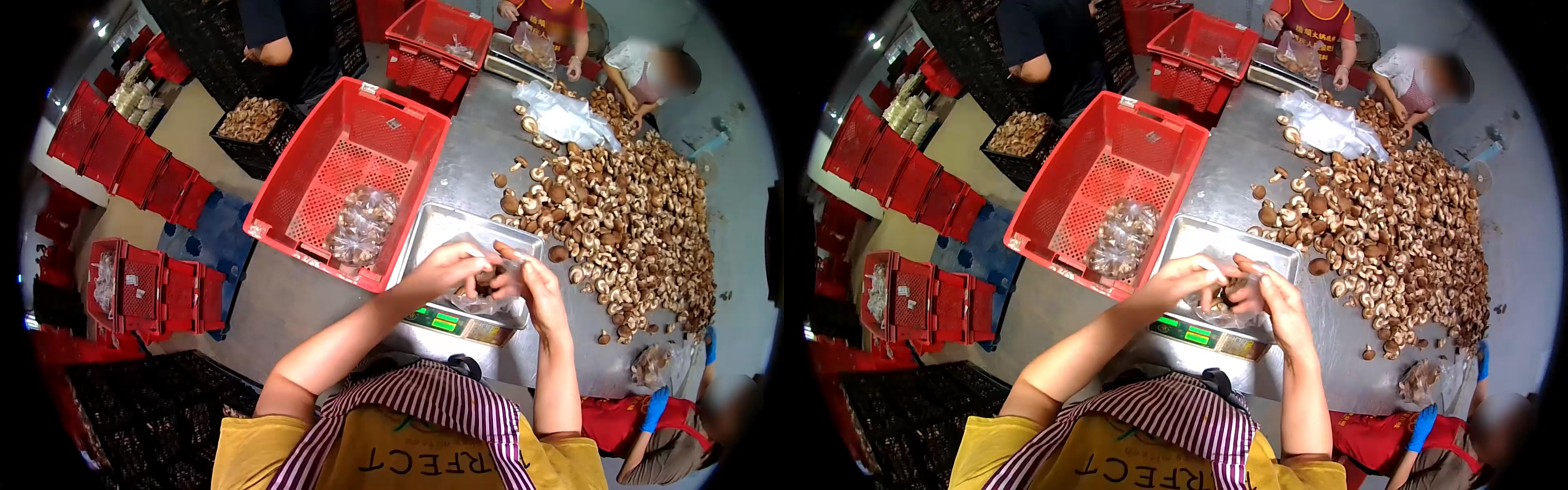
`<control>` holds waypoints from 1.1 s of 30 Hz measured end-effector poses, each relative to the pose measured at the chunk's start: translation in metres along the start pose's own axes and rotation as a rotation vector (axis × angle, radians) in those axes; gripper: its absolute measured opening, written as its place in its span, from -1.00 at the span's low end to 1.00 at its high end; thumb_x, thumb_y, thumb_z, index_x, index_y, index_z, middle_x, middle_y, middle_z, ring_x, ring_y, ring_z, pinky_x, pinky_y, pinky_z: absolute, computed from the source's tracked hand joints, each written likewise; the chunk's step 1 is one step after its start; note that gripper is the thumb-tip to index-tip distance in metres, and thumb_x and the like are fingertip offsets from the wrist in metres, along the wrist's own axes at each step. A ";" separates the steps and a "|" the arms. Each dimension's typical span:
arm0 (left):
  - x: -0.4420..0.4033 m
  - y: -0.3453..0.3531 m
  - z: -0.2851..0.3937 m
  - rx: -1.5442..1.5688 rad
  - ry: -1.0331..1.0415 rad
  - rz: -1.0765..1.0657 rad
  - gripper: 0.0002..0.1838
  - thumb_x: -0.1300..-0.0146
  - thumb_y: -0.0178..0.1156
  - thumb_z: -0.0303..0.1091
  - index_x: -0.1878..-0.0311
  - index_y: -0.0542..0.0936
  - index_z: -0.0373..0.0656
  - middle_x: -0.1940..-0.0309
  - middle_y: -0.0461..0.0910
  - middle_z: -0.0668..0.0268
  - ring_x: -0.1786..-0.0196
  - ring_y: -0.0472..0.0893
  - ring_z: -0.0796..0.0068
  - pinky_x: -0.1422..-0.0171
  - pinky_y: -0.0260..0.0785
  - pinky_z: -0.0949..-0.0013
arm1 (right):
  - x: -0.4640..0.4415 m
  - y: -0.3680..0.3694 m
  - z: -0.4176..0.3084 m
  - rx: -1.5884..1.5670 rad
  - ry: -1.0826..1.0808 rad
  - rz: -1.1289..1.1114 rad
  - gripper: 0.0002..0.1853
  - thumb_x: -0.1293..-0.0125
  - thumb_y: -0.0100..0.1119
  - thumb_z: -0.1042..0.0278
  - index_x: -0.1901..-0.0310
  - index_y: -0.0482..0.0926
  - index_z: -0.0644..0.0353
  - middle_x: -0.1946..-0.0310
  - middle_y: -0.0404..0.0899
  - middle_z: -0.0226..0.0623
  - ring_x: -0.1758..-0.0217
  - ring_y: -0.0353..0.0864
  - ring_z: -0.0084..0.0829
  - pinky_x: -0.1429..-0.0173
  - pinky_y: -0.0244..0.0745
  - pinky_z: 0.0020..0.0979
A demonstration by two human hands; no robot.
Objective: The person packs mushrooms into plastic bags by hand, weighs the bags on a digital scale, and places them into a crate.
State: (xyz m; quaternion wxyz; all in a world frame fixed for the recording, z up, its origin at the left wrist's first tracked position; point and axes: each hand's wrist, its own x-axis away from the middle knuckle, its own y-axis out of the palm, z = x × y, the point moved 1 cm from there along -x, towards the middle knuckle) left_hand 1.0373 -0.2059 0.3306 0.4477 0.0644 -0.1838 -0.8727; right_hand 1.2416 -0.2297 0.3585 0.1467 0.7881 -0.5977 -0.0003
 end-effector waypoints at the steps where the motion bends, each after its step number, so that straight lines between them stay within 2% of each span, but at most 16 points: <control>1: -0.006 0.007 -0.002 -0.004 -0.043 -0.037 -0.76 -0.44 0.04 -0.26 0.11 0.55 -0.24 0.28 0.59 0.29 0.47 0.58 0.60 0.12 0.44 0.45 | -0.007 0.001 0.002 -0.003 0.004 -0.006 -0.58 -0.50 -0.12 0.17 -0.14 0.52 0.33 -0.01 0.61 -0.12 0.18 0.66 -0.43 0.05 0.57 -0.45; 3: -0.012 0.022 -0.003 -0.131 -0.046 -0.144 -0.76 -0.44 0.03 -0.25 0.11 0.55 -0.24 0.32 0.55 0.35 0.50 0.57 0.60 0.21 0.42 0.47 | -0.024 0.002 0.006 0.180 -0.184 -0.052 -0.58 -0.51 -0.11 0.16 -0.09 0.57 0.33 0.09 0.64 -0.20 0.16 0.63 -0.46 0.07 0.55 -0.48; 5: -0.011 0.026 -0.002 -0.061 0.012 -0.177 -0.77 -0.43 0.05 -0.26 0.11 0.56 -0.23 0.36 0.60 0.36 0.46 0.58 0.62 0.23 0.41 0.46 | -0.025 -0.013 0.007 0.166 0.084 -0.065 -0.68 -0.44 0.05 0.23 0.02 0.63 0.32 0.22 0.64 -0.33 0.16 0.58 -0.50 0.00 0.46 -0.47; 7: -0.018 0.000 -0.008 -0.117 0.060 -0.164 -0.81 -0.43 0.08 -0.30 0.08 0.56 -0.22 0.27 0.59 0.40 0.33 0.58 0.62 0.17 0.44 0.50 | -0.027 -0.020 0.008 0.466 -0.047 0.006 -0.77 -0.37 0.14 0.31 0.11 0.66 0.28 0.32 0.62 -0.39 0.18 0.56 -0.50 0.02 0.45 -0.44; 8: -0.019 -0.017 -0.008 -0.121 -0.231 -0.001 -0.82 -0.39 0.13 -0.29 0.09 0.58 -0.18 0.32 0.59 0.44 0.28 0.54 0.69 0.14 0.41 0.53 | -0.030 -0.035 0.022 0.692 -0.231 0.075 -0.85 -0.28 0.20 0.38 0.23 0.69 0.24 0.34 0.64 -0.35 0.22 0.57 -0.40 0.05 0.45 -0.37; 9: -0.028 -0.038 -0.032 -0.056 -0.037 0.041 -0.80 -0.37 0.17 -0.25 0.08 0.59 -0.15 0.33 0.58 0.49 0.27 0.50 0.76 0.18 0.37 0.57 | -0.032 -0.043 0.033 0.690 -0.232 0.074 -0.85 -0.28 0.20 0.38 0.23 0.69 0.24 0.34 0.64 -0.35 0.22 0.57 -0.40 0.05 0.45 -0.37; 12: -0.049 -0.069 -0.059 -0.366 -0.039 0.114 -0.82 -0.32 0.18 -0.28 0.17 0.61 -0.18 0.32 0.62 0.37 0.32 0.58 0.53 0.19 0.43 0.41 | -0.025 -0.046 0.044 1.021 -0.312 0.112 -0.88 -0.14 0.24 0.37 0.41 0.65 0.24 0.31 0.62 -0.21 0.20 0.52 -0.15 0.07 0.41 -0.27; 14: -0.062 -0.075 -0.071 -1.305 0.388 0.203 -0.84 -0.26 0.15 -0.35 0.28 0.61 -0.23 0.37 0.63 0.16 0.30 0.61 0.15 0.13 0.45 0.18 | -0.007 -0.020 0.043 1.287 -0.488 -0.105 -0.90 -0.13 0.25 0.37 0.40 0.62 0.21 0.30 0.59 -0.25 0.06 0.48 -0.14 -0.03 0.38 -0.18; 15: -0.070 -0.080 -0.075 -1.327 0.292 0.208 -0.84 -0.22 0.11 -0.38 0.37 0.61 -0.25 0.42 0.58 -0.03 0.28 0.56 -0.14 0.08 0.42 0.00 | 0.004 -0.009 0.050 1.331 -0.592 -0.250 -0.91 -0.12 0.27 0.40 0.38 0.60 0.21 0.27 0.58 -0.24 -0.05 0.48 -0.12 -0.12 0.38 -0.16; 18: -0.084 -0.090 -0.090 -1.220 0.116 0.364 -0.84 -0.23 0.10 -0.40 0.38 0.61 -0.24 0.51 0.59 0.08 0.36 0.60 0.01 0.20 0.43 0.10 | 0.024 -0.005 0.070 1.210 -0.556 -0.235 -0.90 -0.10 0.27 0.41 0.43 0.54 0.20 0.22 0.57 -0.27 -0.17 0.44 -0.06 -0.22 0.35 -0.10; 20: -0.087 -0.100 -0.099 -0.648 -0.100 0.519 -0.79 -0.22 0.13 -0.32 0.39 0.63 -0.27 0.56 0.60 0.10 0.32 0.67 0.16 0.21 0.47 0.15 | 0.015 -0.018 0.064 0.848 -0.411 -0.059 -0.84 -0.23 0.22 0.36 0.43 0.54 0.24 0.20 0.65 -0.27 -0.21 0.44 -0.18 -0.25 0.33 -0.15; 23: -0.067 -0.092 -0.063 0.370 -0.238 0.318 -0.83 -0.22 0.17 -0.35 0.31 0.64 -0.27 0.39 0.68 0.23 0.35 0.64 0.44 0.17 0.44 0.43 | -0.002 -0.019 0.050 0.035 -0.055 0.136 -0.72 -0.46 -0.02 0.26 0.21 0.62 0.27 0.09 0.68 -0.23 -0.05 0.55 -0.44 -0.16 0.42 -0.36; 26: -0.041 -0.033 -0.002 0.029 -0.229 0.048 -0.83 -0.34 0.10 -0.36 0.23 0.60 -0.26 0.30 0.66 0.24 0.32 0.63 0.50 0.13 0.43 0.45 | -0.034 -0.002 0.034 -0.152 -0.046 0.154 -0.72 -0.47 -0.05 0.29 0.10 0.62 0.29 0.09 0.68 -0.23 0.04 0.59 -0.52 -0.10 0.43 -0.51; 29: -0.038 -0.013 -0.011 -0.271 -0.184 -0.163 -0.85 -0.35 0.15 -0.35 0.21 0.61 -0.23 0.25 0.64 0.30 0.25 0.62 0.55 0.08 0.44 0.47 | -0.052 -0.007 0.048 0.007 -0.036 0.154 -0.72 -0.48 -0.05 0.29 0.17 0.62 0.28 0.14 0.67 -0.28 0.12 0.58 -0.57 0.00 0.43 -0.55; 31: -0.047 -0.033 -0.023 -0.171 -0.183 -0.196 -0.83 -0.35 0.14 -0.33 0.15 0.59 -0.23 0.26 0.63 0.28 0.21 0.64 0.48 0.01 0.47 0.43 | -0.055 -0.032 0.056 0.209 0.047 0.023 -0.69 -0.48 -0.03 0.21 0.24 0.59 0.28 0.22 0.64 -0.36 0.22 0.53 -0.62 0.10 0.41 -0.52; 33: -0.055 -0.074 -0.032 0.327 -0.267 0.115 -0.79 -0.35 0.13 -0.31 0.04 0.55 -0.21 0.27 0.64 0.21 0.16 0.66 0.37 -0.08 0.50 0.31 | -0.037 -0.040 0.058 0.411 0.152 0.043 -0.72 -0.41 0.07 0.19 0.28 0.57 0.26 0.30 0.57 -0.35 0.27 0.51 -0.50 0.18 0.41 -0.41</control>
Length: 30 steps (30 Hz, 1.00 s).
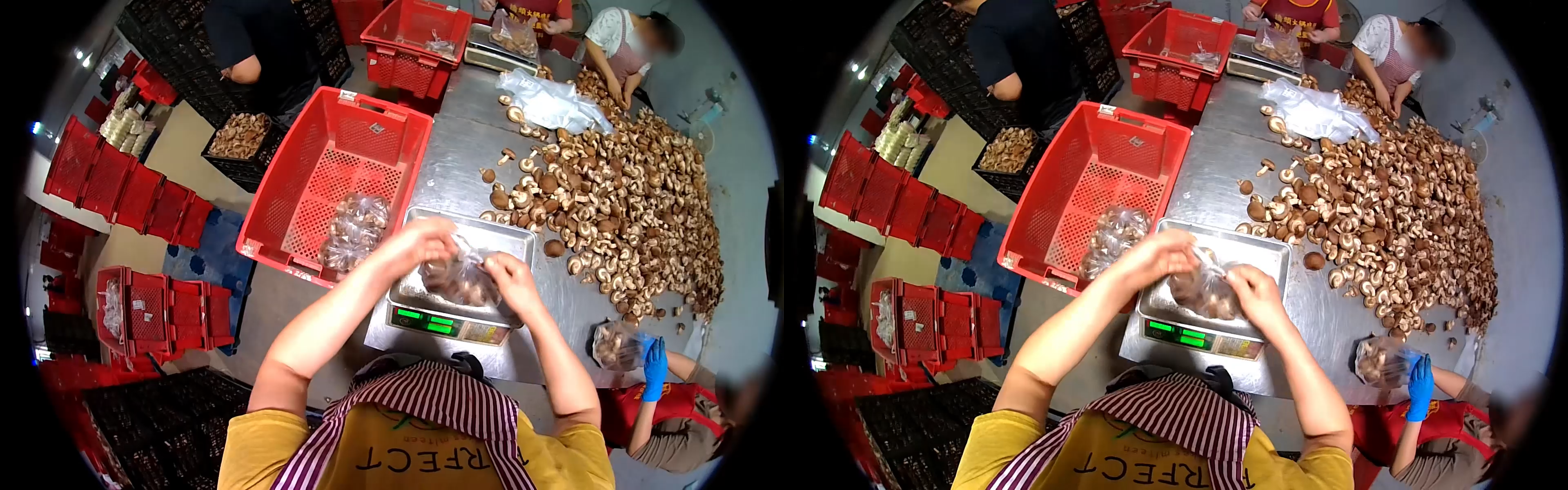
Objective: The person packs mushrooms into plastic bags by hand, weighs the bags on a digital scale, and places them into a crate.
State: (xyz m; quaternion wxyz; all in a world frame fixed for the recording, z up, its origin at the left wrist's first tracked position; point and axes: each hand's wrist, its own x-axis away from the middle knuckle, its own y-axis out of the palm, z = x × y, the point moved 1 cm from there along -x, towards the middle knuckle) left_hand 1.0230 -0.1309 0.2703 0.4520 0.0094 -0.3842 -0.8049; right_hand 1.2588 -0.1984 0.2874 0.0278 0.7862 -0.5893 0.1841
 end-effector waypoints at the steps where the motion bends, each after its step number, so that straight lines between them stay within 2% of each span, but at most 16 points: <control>1: -0.005 -0.016 0.006 0.295 -0.079 0.096 -0.74 -0.35 0.12 -0.29 -0.04 0.52 -0.17 0.24 0.63 0.13 0.12 0.66 0.27 -0.13 0.50 0.20 | 0.016 0.004 0.000 0.485 -0.316 0.034 -0.76 -0.35 0.14 0.22 0.28 0.57 0.26 0.30 0.54 -0.30 0.25 0.51 -0.41 0.18 0.42 -0.37; 2: -0.011 -0.026 0.002 0.374 -0.108 0.241 -0.69 -0.36 0.10 -0.28 -0.12 0.48 -0.14 0.13 0.62 0.05 0.05 0.64 0.25 -0.16 0.48 0.16 | 0.032 0.010 -0.001 0.970 -0.635 0.066 -0.78 -0.29 0.20 0.25 0.28 0.57 0.26 0.31 0.52 -0.26 0.23 0.50 -0.32 0.18 0.43 -0.32; 4: -0.016 -0.026 -0.010 0.356 -0.100 0.220 -0.61 -0.36 0.10 -0.28 -0.22 0.41 -0.13 0.01 0.59 -0.01 0.00 0.62 0.26 -0.16 0.47 0.18 | 0.055 0.029 -0.004 0.799 -0.650 -0.068 -0.81 -0.17 0.27 0.33 0.24 0.58 0.24 0.29 0.47 -0.19 0.16 0.48 -0.16 0.17 0.45 -0.25; 6: -0.009 -0.011 -0.022 0.081 0.104 0.112 -0.49 -0.37 0.09 -0.30 -0.36 0.30 -0.13 -0.04 0.58 0.00 -0.01 0.62 0.33 -0.10 0.46 0.28 | 0.055 0.034 -0.009 0.714 -0.621 -0.041 -0.85 -0.19 0.26 0.41 0.24 0.58 0.27 0.33 0.48 -0.22 0.24 0.50 -0.24 0.17 0.45 -0.31; 8: 0.006 0.013 -0.017 -0.627 0.208 0.065 -0.44 -0.29 0.13 -0.27 -0.36 0.33 -0.11 -0.13 0.53 0.04 -0.13 0.55 0.24 -0.18 0.39 0.21 | 0.043 0.033 -0.013 0.271 -0.420 0.145 -0.89 -0.20 0.23 0.49 0.25 0.57 0.30 0.40 0.47 -0.26 0.33 0.50 -0.36 0.20 0.42 -0.42; 9: 0.010 0.017 -0.021 -1.028 0.384 0.088 -0.42 -0.25 0.16 -0.24 -0.35 0.35 -0.09 -0.18 0.50 0.07 -0.19 0.51 0.19 -0.22 0.35 0.16 | 0.036 0.038 -0.024 0.146 -0.377 0.167 -0.93 -0.22 0.18 0.55 0.28 0.56 0.33 0.44 0.46 -0.29 0.37 0.48 -0.47 0.24 0.38 -0.49; 10: 0.011 0.018 -0.030 -1.534 0.773 0.057 -0.39 -0.18 0.19 -0.20 -0.33 0.39 -0.09 -0.24 0.46 0.11 -0.26 0.45 0.12 -0.27 0.29 0.09 | 0.033 0.046 -0.050 0.115 -0.386 0.134 -0.94 -0.23 0.19 0.55 0.28 0.56 0.33 0.42 0.47 -0.29 0.36 0.48 -0.48 0.25 0.39 -0.50; 11: 0.012 0.018 -0.041 -1.531 0.748 0.056 -0.31 -0.05 0.26 -0.10 -0.30 0.43 -0.07 -0.33 0.37 0.18 -0.37 0.33 0.03 -0.35 0.18 -0.02 | 0.026 0.060 -0.063 0.110 -0.439 0.088 -0.94 -0.22 0.19 0.56 0.28 0.55 0.33 0.41 0.48 -0.28 0.36 0.49 -0.48 0.25 0.39 -0.50; 14: 0.015 0.001 -0.020 -1.265 0.774 0.008 -0.43 -0.04 0.27 0.00 -0.09 0.58 -0.13 -0.21 0.53 0.19 -0.36 0.36 0.03 -0.38 0.15 -0.04 | 0.004 0.081 -0.081 0.140 -0.588 -0.045 -0.83 -0.16 0.23 0.62 0.19 0.55 0.35 0.30 0.53 -0.24 0.29 0.54 -0.47 0.22 0.47 -0.46; 15: 0.011 -0.012 -0.015 -1.156 0.783 0.057 -0.60 -0.13 0.24 -0.15 0.01 0.62 -0.17 -0.07 0.61 0.16 -0.31 0.42 0.09 -0.35 0.21 0.05 | -0.003 0.079 -0.090 0.155 -0.603 -0.012 -0.80 -0.16 0.22 0.62 0.15 0.55 0.35 0.23 0.53 -0.22 0.27 0.54 -0.46 0.19 0.50 -0.45; 16: 0.004 -0.022 -0.007 -0.937 0.692 0.175 -0.77 -0.17 0.17 -0.37 0.12 0.64 -0.19 0.10 0.66 0.17 -0.01 0.61 0.21 -0.12 0.41 0.21 | -0.009 0.073 -0.100 0.171 -0.614 0.025 -0.76 -0.15 0.21 0.63 0.11 0.56 0.34 0.15 0.52 -0.20 0.24 0.54 -0.45 0.17 0.52 -0.43; 18: 0.010 -0.055 0.021 -0.786 0.791 0.200 -0.81 -0.30 0.07 -0.42 0.14 0.62 -0.25 0.23 0.66 0.22 0.16 0.63 0.37 0.04 0.47 0.33 | -0.017 0.055 -0.112 0.185 -0.503 0.163 -0.73 -0.21 0.17 0.56 0.03 0.57 0.31 -0.09 0.46 -0.14 0.15 0.56 -0.43 0.04 0.53 -0.41; 22: 0.002 -0.142 0.091 -0.747 0.440 0.540 -0.78 -0.36 -0.02 -0.43 0.15 0.61 -0.28 0.28 0.65 0.27 0.20 0.59 0.48 0.09 0.46 0.39 | -0.024 -0.019 -0.071 0.380 -0.470 0.468 -0.76 -0.28 0.11 0.49 0.03 0.57 0.30 -0.10 0.49 -0.14 0.07 0.56 -0.40 0.01 0.51 -0.42; 25: -0.027 -0.205 0.118 -0.841 0.556 0.594 -0.70 -0.17 -0.05 -0.56 0.11 0.62 -0.26 0.25 0.65 0.28 0.16 0.60 0.46 0.01 0.44 0.41 | -0.004 -0.080 -0.028 0.457 -0.321 0.673 -0.79 -0.28 0.09 0.52 0.06 0.57 0.31 -0.02 0.53 -0.14 0.06 0.56 -0.30 0.02 0.49 -0.42; 28: -0.085 -0.278 0.130 -0.957 0.331 0.657 -0.77 -0.26 -0.01 -0.46 0.17 0.63 -0.28 0.31 0.66 0.25 0.22 0.59 0.44 0.08 0.42 0.35 | 0.051 -0.141 0.036 0.609 -0.031 0.971 -0.79 -0.27 0.08 0.54 0.07 0.56 0.28 0.09 0.54 -0.16 0.14 0.55 -0.30 0.07 0.45 -0.40; 30: -0.112 -0.318 0.125 -1.367 0.527 0.559 -0.80 -0.32 0.00 -0.43 0.17 0.60 -0.30 0.36 0.64 0.09 0.27 0.61 0.25 0.12 0.42 0.24 | 0.102 -0.174 0.066 0.765 0.033 1.170 -0.79 -0.26 0.08 0.55 0.07 0.55 0.26 0.15 0.53 -0.15 0.16 0.53 -0.30 0.07 0.43 -0.37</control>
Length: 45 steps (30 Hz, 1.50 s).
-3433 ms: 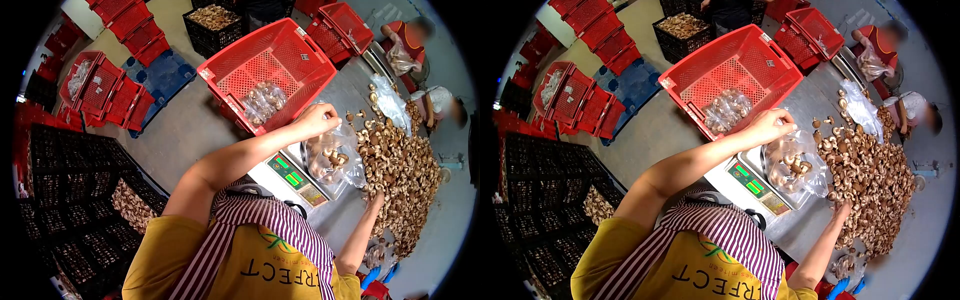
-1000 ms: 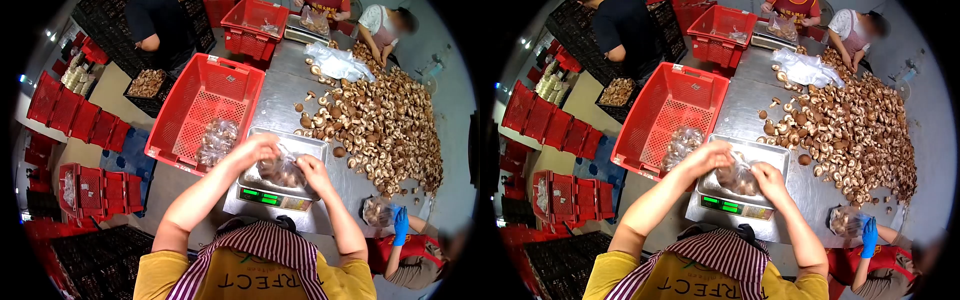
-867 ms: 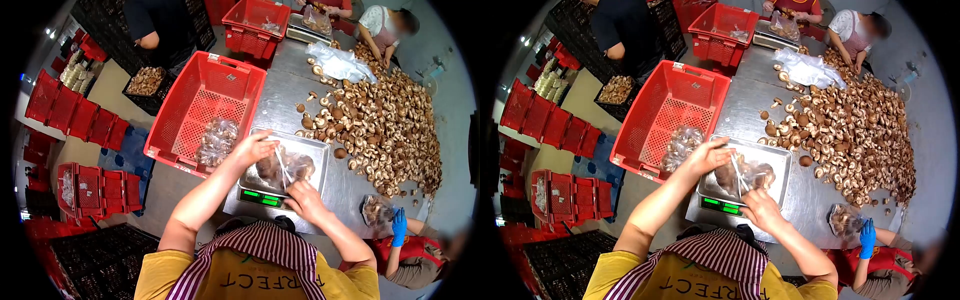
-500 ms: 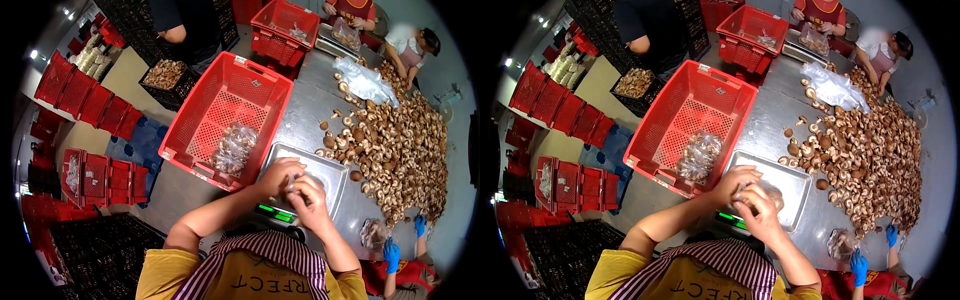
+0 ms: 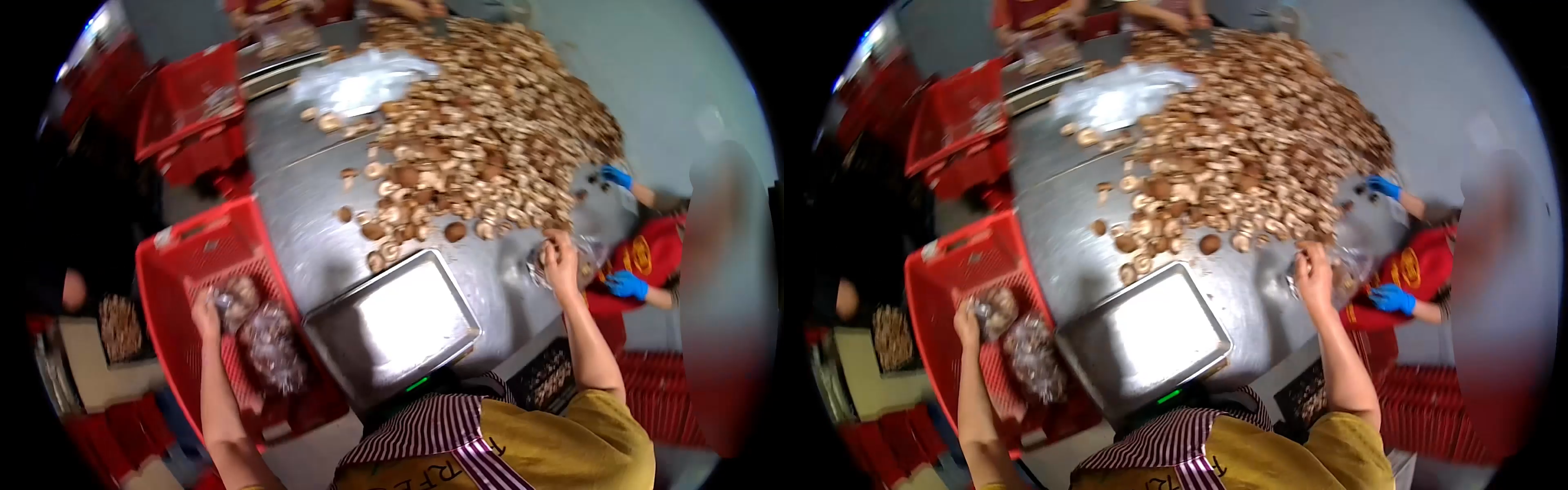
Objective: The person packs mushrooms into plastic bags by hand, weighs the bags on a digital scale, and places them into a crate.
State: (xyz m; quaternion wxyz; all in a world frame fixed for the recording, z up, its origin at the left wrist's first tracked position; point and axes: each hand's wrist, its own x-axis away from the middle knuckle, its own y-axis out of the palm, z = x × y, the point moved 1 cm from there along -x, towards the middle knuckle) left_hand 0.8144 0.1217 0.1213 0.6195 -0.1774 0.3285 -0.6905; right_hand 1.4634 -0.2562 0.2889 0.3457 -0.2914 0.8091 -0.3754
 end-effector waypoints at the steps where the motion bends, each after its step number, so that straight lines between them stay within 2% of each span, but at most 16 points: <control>1: -0.005 0.003 -0.017 -0.120 0.067 -0.032 -0.81 -0.31 0.01 -0.45 0.16 0.59 -0.30 0.32 0.62 -0.02 0.22 0.62 0.04 0.10 0.42 0.15 | 0.007 -0.014 0.021 0.021 0.150 0.098 -0.76 -0.24 0.10 0.53 0.05 0.54 0.25 0.17 0.53 -0.12 0.13 0.52 -0.22 -0.01 0.41 -0.31; 6: -0.006 0.076 -0.109 -0.236 -0.165 -0.253 -0.78 -0.24 0.01 -0.48 0.18 0.64 -0.29 0.31 0.65 -0.04 0.23 0.65 0.00 0.08 0.45 0.09 | 0.031 -0.078 0.117 0.545 0.265 0.176 -0.46 -0.14 0.28 0.36 -0.19 0.42 0.21 -0.02 0.48 -0.09 -0.13 0.42 -0.01 -0.19 0.37 -0.17; 7: 0.001 0.093 -0.139 -0.160 -0.157 -0.391 -0.76 -0.21 -0.01 -0.49 0.20 0.66 -0.28 0.32 0.66 -0.03 0.25 0.65 -0.01 0.10 0.46 0.09 | 0.034 -0.079 0.129 0.509 0.426 0.147 -0.35 -0.13 0.33 0.25 -0.26 0.36 0.21 -0.08 0.48 -0.01 -0.20 0.42 0.02 -0.23 0.37 -0.17; 8: 0.011 0.103 -0.127 -0.551 -0.152 -0.500 -0.69 -0.19 -0.06 -0.51 0.14 0.67 -0.25 0.28 0.66 -0.02 0.18 0.65 0.03 0.03 0.44 0.10 | 0.035 -0.076 0.142 0.514 0.428 0.150 -0.35 -0.13 0.33 0.25 -0.26 0.36 0.21 -0.08 0.48 -0.01 -0.20 0.42 0.02 -0.23 0.37 -0.17; 10: 0.032 0.101 -0.085 -0.548 -0.070 -0.533 -0.60 -0.12 -0.03 -0.54 -0.03 0.62 -0.23 0.02 0.59 -0.09 -0.10 0.57 0.04 -0.20 0.37 0.15 | 0.034 -0.057 0.180 -0.059 0.754 0.110 -0.29 -0.12 0.35 0.18 -0.30 0.34 0.19 -0.19 0.43 0.04 -0.22 0.44 0.04 -0.22 0.39 -0.17; 14: 0.042 0.100 -0.100 -0.446 -0.209 -0.548 -0.47 -0.06 0.07 -0.55 -0.19 0.53 -0.20 -0.25 0.40 -0.09 -0.33 0.39 0.07 -0.41 0.20 0.21 | 0.013 -0.031 0.196 0.430 0.802 0.037 -0.56 -0.22 0.15 0.10 -0.06 0.58 0.17 0.10 0.63 0.09 0.02 0.63 0.00 -0.07 0.50 -0.14; 16: 0.041 0.090 -0.099 -0.665 -0.058 -0.557 -0.41 -0.05 0.10 -0.55 -0.25 0.47 -0.16 -0.38 0.25 -0.06 -0.43 0.26 0.08 -0.49 0.09 0.24 | -0.002 -0.033 0.195 0.478 0.758 0.152 -0.65 -0.28 0.06 0.13 0.05 0.63 0.16 0.21 0.66 0.04 0.10 0.65 0.02 0.01 0.51 -0.10; 17: 0.049 0.085 -0.102 -0.591 0.040 -0.370 -0.49 -0.11 0.10 -0.51 -0.21 0.50 -0.18 -0.27 0.39 -0.08 -0.33 0.38 0.02 -0.41 0.21 0.20 | -0.015 -0.036 0.184 0.461 0.715 0.214 -0.68 -0.29 0.06 0.17 0.05 0.62 0.17 0.20 0.65 0.04 0.09 0.65 0.00 0.02 0.51 -0.11; 19: 0.056 0.064 -0.074 -0.451 -0.119 -0.345 -0.52 -0.12 0.11 -0.48 -0.18 0.52 -0.22 -0.17 0.47 -0.08 -0.25 0.45 0.01 -0.35 0.27 0.21 | -0.035 -0.037 0.143 0.228 0.489 0.345 -0.78 -0.34 0.05 0.33 0.10 0.60 0.23 0.21 0.65 0.00 0.11 0.63 -0.04 0.04 0.46 -0.17; 21: 0.066 0.051 -0.062 -0.157 -0.320 -0.265 -0.64 -0.19 0.14 -0.44 -0.07 0.56 -0.31 0.10 0.64 -0.02 -0.01 0.62 0.07 -0.17 0.41 0.26 | -0.046 -0.040 0.097 0.179 0.386 0.271 -0.81 -0.34 0.05 0.38 0.13 0.59 0.24 0.22 0.64 -0.01 0.12 0.61 -0.04 0.03 0.44 -0.19; 26: 0.064 0.034 -0.002 0.110 -0.180 -0.090 -0.73 -0.25 0.12 -0.52 -0.01 0.57 -0.36 0.12 0.66 0.05 0.02 0.63 0.26 -0.16 0.41 0.30 | -0.050 -0.075 -0.040 -0.072 -0.166 0.099 -0.90 -0.30 0.04 0.52 0.23 0.56 0.27 0.33 0.52 -0.16 0.23 0.51 -0.20 0.08 0.39 -0.32; 31: 0.059 0.040 0.138 0.508 -0.084 -0.245 -0.71 -0.38 0.11 -0.43 -0.11 0.53 -0.30 0.02 0.62 0.21 0.03 0.61 0.48 -0.07 0.47 0.47 | -0.047 -0.096 -0.128 -0.436 -0.219 -0.175 -0.89 -0.28 0.00 0.57 0.26 0.54 0.29 0.36 0.47 -0.32 0.26 0.43 -0.43 0.12 0.33 -0.45; 34: 0.081 0.039 0.223 0.909 -0.387 -0.416 -0.51 -0.43 0.08 -0.26 -0.32 0.31 -0.28 -0.05 0.54 0.17 0.04 0.62 0.37 0.03 0.55 0.40 | -0.052 -0.076 -0.153 -0.602 -0.323 -0.256 -0.89 -0.30 0.00 0.56 0.26 0.55 0.29 0.34 0.48 -0.41 0.25 0.41 -0.56 0.13 0.31 -0.50; 38: 0.105 0.062 0.248 1.154 -0.484 -0.409 -0.20 -0.41 0.06 0.01 -0.52 -0.08 -0.10 -0.35 0.24 0.04 -0.23 0.45 0.08 -0.14 0.50 0.07 | -0.046 -0.038 -0.186 -0.850 -0.325 -0.463 -0.87 -0.36 0.03 0.51 0.18 0.58 0.27 0.26 0.53 -0.43 0.18 0.47 -0.58 0.06 0.37 -0.51; 42: 0.140 0.077 0.253 1.200 -0.398 -0.361 -0.21 -0.39 0.09 0.00 -0.53 -0.03 -0.05 -0.40 0.22 0.13 -0.36 0.33 0.26 -0.24 0.40 0.20 | -0.008 0.004 -0.194 -0.832 -0.412 -0.647 -0.89 -0.35 0.04 0.52 0.21 0.58 0.23 0.27 0.51 -0.42 0.20 0.49 -0.54 0.09 0.38 -0.51; 45: 0.181 0.106 0.231 1.018 -0.347 -0.238 -0.34 -0.45 0.03 -0.17 -0.49 0.07 -0.19 -0.39 0.25 0.10 -0.41 0.26 0.28 -0.47 0.08 0.33 | 0.020 0.031 -0.173 -0.736 -0.299 -0.775 -0.86 -0.30 0.04 0.57 0.19 0.59 0.23 0.18 0.50 -0.38 0.06 0.48 -0.49 -0.04 0.38 -0.46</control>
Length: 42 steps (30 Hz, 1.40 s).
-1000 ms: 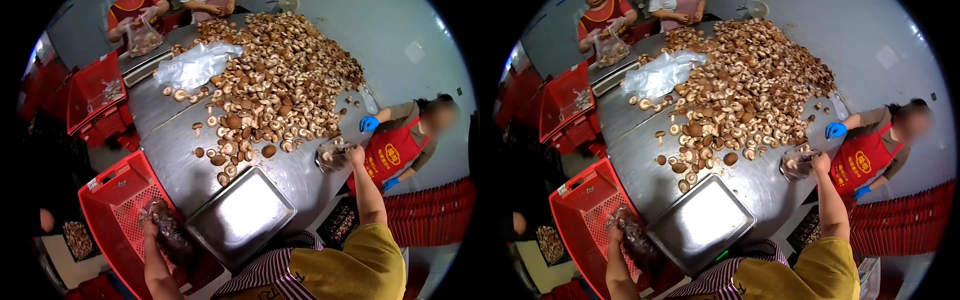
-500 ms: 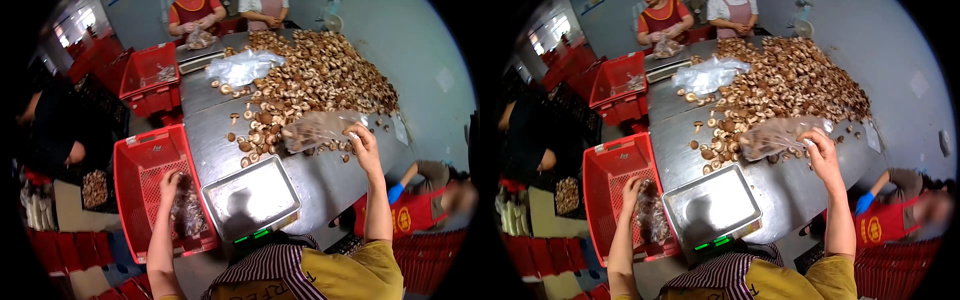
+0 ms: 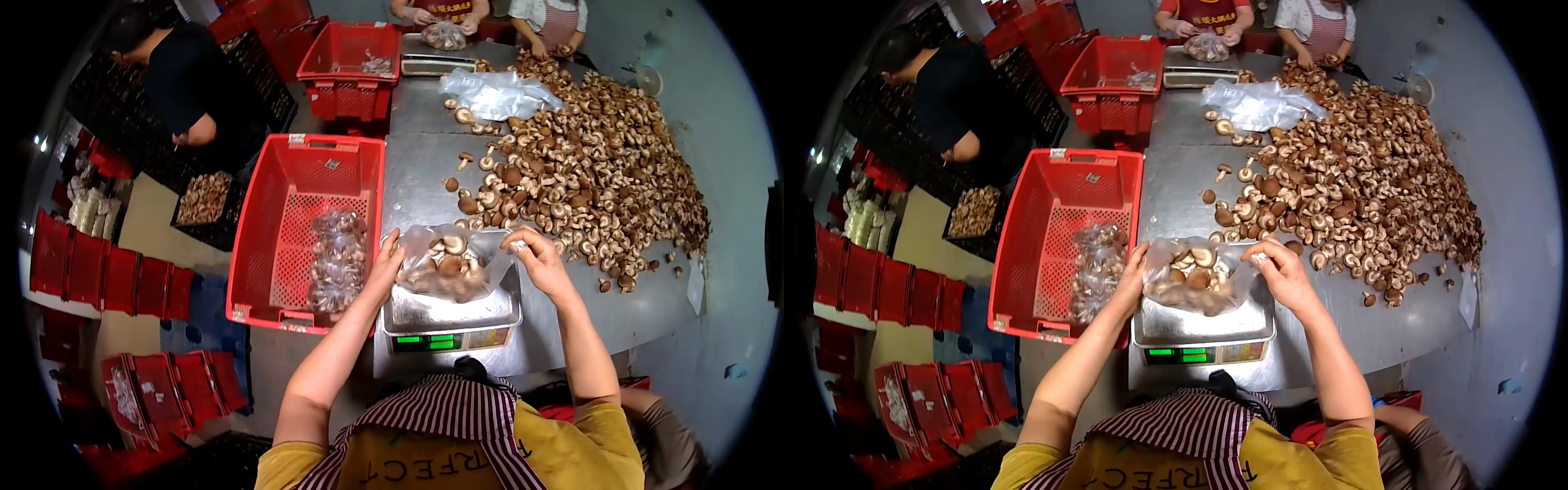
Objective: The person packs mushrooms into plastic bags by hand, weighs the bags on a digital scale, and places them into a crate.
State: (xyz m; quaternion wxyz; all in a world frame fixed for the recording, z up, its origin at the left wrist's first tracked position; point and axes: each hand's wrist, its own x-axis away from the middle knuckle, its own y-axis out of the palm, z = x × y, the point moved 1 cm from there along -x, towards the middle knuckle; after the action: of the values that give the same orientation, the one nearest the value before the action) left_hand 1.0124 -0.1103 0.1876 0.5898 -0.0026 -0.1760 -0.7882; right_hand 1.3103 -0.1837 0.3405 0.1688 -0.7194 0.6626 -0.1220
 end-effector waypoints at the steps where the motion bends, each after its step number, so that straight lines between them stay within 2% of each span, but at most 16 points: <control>1: 0.007 -0.001 -0.010 0.007 0.034 -0.005 -0.36 -0.46 0.02 -0.19 -0.48 0.09 -0.21 -0.38 0.27 0.09 -0.41 0.26 0.27 -0.48 0.04 0.32 | 0.003 -0.002 0.005 -0.002 0.003 -0.018 -0.86 -0.30 0.04 0.57 0.19 0.59 0.23 0.18 0.50 -0.38 0.06 0.48 -0.49 -0.04 0.38 -0.46; 5: 0.024 -0.004 0.011 -0.074 0.074 0.175 -0.39 -0.46 0.01 -0.12 -0.43 0.18 -0.24 -0.34 0.34 0.10 -0.37 0.31 0.37 -0.41 0.13 0.34 | 0.019 -0.014 0.008 0.040 -0.046 0.126 -0.69 -0.24 0.01 0.60 0.00 0.58 0.16 0.03 0.53 -0.29 -0.18 0.46 -0.35 -0.28 0.34 -0.42; 7: 0.039 -0.007 0.043 -0.055 0.100 0.240 -0.43 -0.45 0.02 -0.15 -0.40 0.23 -0.25 -0.30 0.39 0.11 -0.35 0.34 0.37 -0.40 0.16 0.35 | 0.031 -0.024 -0.002 -0.014 0.119 0.274 -0.65 -0.28 -0.01 0.60 -0.08 0.56 0.14 -0.03 0.55 -0.29 -0.16 0.50 -0.33 -0.29 0.37 -0.38; 13: 0.077 -0.007 0.094 -0.196 0.362 0.262 -0.57 -0.40 0.10 -0.33 -0.26 0.39 -0.30 -0.18 0.47 0.13 -0.24 0.45 0.39 -0.36 0.25 0.37 | 0.063 -0.042 -0.004 -0.131 0.133 0.515 -0.71 -0.45 0.04 0.32 -0.09 0.53 0.27 -0.01 0.57 -0.24 -0.08 0.55 -0.44 -0.15 0.47 -0.41; 17: 0.108 0.016 0.105 -0.564 0.488 0.276 -0.63 -0.17 0.31 -0.32 -0.02 0.56 -0.25 0.03 0.55 0.24 -0.03 0.53 0.42 -0.10 0.38 0.37 | 0.073 -0.024 -0.012 -0.078 0.134 0.475 -0.73 -0.45 0.06 0.26 0.00 0.56 0.26 0.15 0.58 -0.32 0.05 0.56 -0.51 -0.07 0.46 -0.44; 20: 0.122 0.029 0.111 -0.813 0.633 0.236 -0.64 -0.09 0.35 -0.36 0.03 0.59 -0.25 0.01 0.57 0.16 -0.14 0.50 0.21 -0.25 0.31 0.24 | 0.072 -0.003 -0.017 -0.063 0.111 0.340 -0.78 -0.43 0.08 0.25 0.10 0.55 0.25 0.26 0.51 -0.43 0.15 0.44 -0.59 0.01 0.35 -0.52; 24: 0.125 0.043 0.099 -0.950 0.779 0.183 -0.59 -0.02 0.42 -0.28 0.05 0.60 -0.20 0.06 0.57 0.18 -0.07 0.50 0.14 -0.20 0.34 0.19 | 0.066 0.024 -0.021 0.168 0.158 0.275 -0.69 -0.31 0.17 0.15 0.16 0.55 0.28 0.31 0.51 -0.34 0.15 0.47 -0.46 -0.04 0.36 -0.44; 28: 0.117 0.061 0.080 -1.118 0.825 0.081 -0.51 -0.01 0.40 -0.21 -0.03 0.57 -0.16 0.01 0.52 0.21 -0.11 0.44 0.18 -0.18 0.30 0.15 | 0.046 0.057 -0.038 0.396 0.146 0.219 -0.57 -0.20 0.28 0.01 0.18 0.55 0.27 0.33 0.57 -0.23 0.28 0.54 -0.38 0.11 0.44 -0.36; 31: 0.102 0.069 0.065 -1.346 0.740 0.064 -0.53 0.02 0.38 -0.28 -0.01 0.57 -0.16 0.08 0.51 0.23 -0.04 0.45 0.22 -0.08 0.32 0.17 | 0.031 0.081 -0.030 0.412 0.078 0.252 -0.64 -0.20 0.30 0.07 0.32 0.56 0.27 0.49 0.55 -0.26 0.39 0.53 -0.40 0.19 0.43 -0.38; 32: 0.094 0.067 0.055 -1.409 0.771 0.108 -0.60 0.08 0.35 -0.36 0.08 0.59 -0.16 0.18 0.53 0.26 0.04 0.47 0.23 -0.01 0.31 0.19 | 0.025 0.085 -0.015 0.237 0.048 0.245 -0.72 -0.27 0.25 0.18 0.37 0.57 0.26 0.53 0.54 -0.33 0.41 0.51 -0.48 0.23 0.41 -0.40; 33: 0.083 0.061 0.042 -1.411 0.788 0.131 -0.71 0.10 0.31 -0.42 0.21 0.62 -0.14 0.26 0.55 0.25 0.09 0.51 0.23 0.00 0.32 0.18 | 0.017 0.079 0.018 0.046 0.092 0.176 -0.81 -0.34 0.17 0.30 0.30 0.58 0.27 0.45 0.57 -0.40 0.37 0.50 -0.55 0.20 0.40 -0.46; 36: 0.085 0.051 0.049 -1.234 0.757 0.153 -0.89 0.00 0.25 -0.45 0.35 0.62 -0.18 0.35 0.54 0.18 0.15 0.52 0.19 0.03 0.34 0.20 | 0.037 0.058 -0.034 -0.431 0.135 0.224 -0.88 -0.39 0.06 0.40 0.25 0.53 0.27 0.29 0.60 -0.35 0.21 0.55 -0.49 -0.02 0.38 -0.49; 37: 0.093 0.052 0.061 -1.231 0.770 0.141 -0.89 0.00 0.25 -0.45 0.35 0.62 -0.18 0.35 0.54 0.18 0.15 0.52 0.19 0.03 0.34 0.20 | 0.043 0.048 -0.031 -0.558 0.151 0.224 -0.89 -0.41 0.02 0.41 0.26 0.50 0.22 0.34 0.58 -0.34 0.18 0.56 -0.47 -0.07 0.39 -0.45; 39: 0.111 0.049 0.086 -0.714 0.714 0.202 -0.95 -0.10 0.20 -0.49 0.36 0.60 -0.24 0.35 0.52 0.20 0.15 0.52 0.26 -0.03 0.34 0.27 | 0.054 0.026 -0.010 -0.620 0.053 0.187 -0.89 -0.42 -0.01 0.41 0.25 0.49 0.20 0.41 0.53 -0.39 0.21 0.54 -0.52 -0.03 0.42 -0.44; 41: 0.131 0.041 0.092 -0.409 0.424 0.128 -0.94 -0.16 0.16 -0.50 0.36 0.58 -0.28 0.29 0.52 0.23 0.09 0.52 0.33 -0.12 0.32 0.31 | 0.064 0.016 0.002 -0.615 0.074 0.234 -0.88 -0.42 0.00 0.39 0.28 0.48 0.18 0.46 0.48 -0.44 0.25 0.51 -0.55 0.03 0.41 -0.47; 42: 0.133 0.039 0.080 -0.274 0.406 0.104 -0.87 -0.17 0.15 -0.47 0.29 0.65 -0.26 0.27 0.53 0.25 0.09 0.51 0.42 -0.03 0.32 0.38 | 0.067 0.012 0.017 -0.541 0.149 0.254 -0.89 -0.42 0.00 0.39 0.27 0.48 0.17 0.46 0.48 -0.45 0.26 0.50 -0.56 0.05 0.40 -0.49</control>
State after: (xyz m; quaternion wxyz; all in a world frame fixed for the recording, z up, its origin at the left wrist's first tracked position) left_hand 0.9915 -0.2205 0.3014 0.6468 0.0670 0.0551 -0.7577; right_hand 1.3126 -0.2497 0.3170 -0.0641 -0.6387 0.7663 0.0285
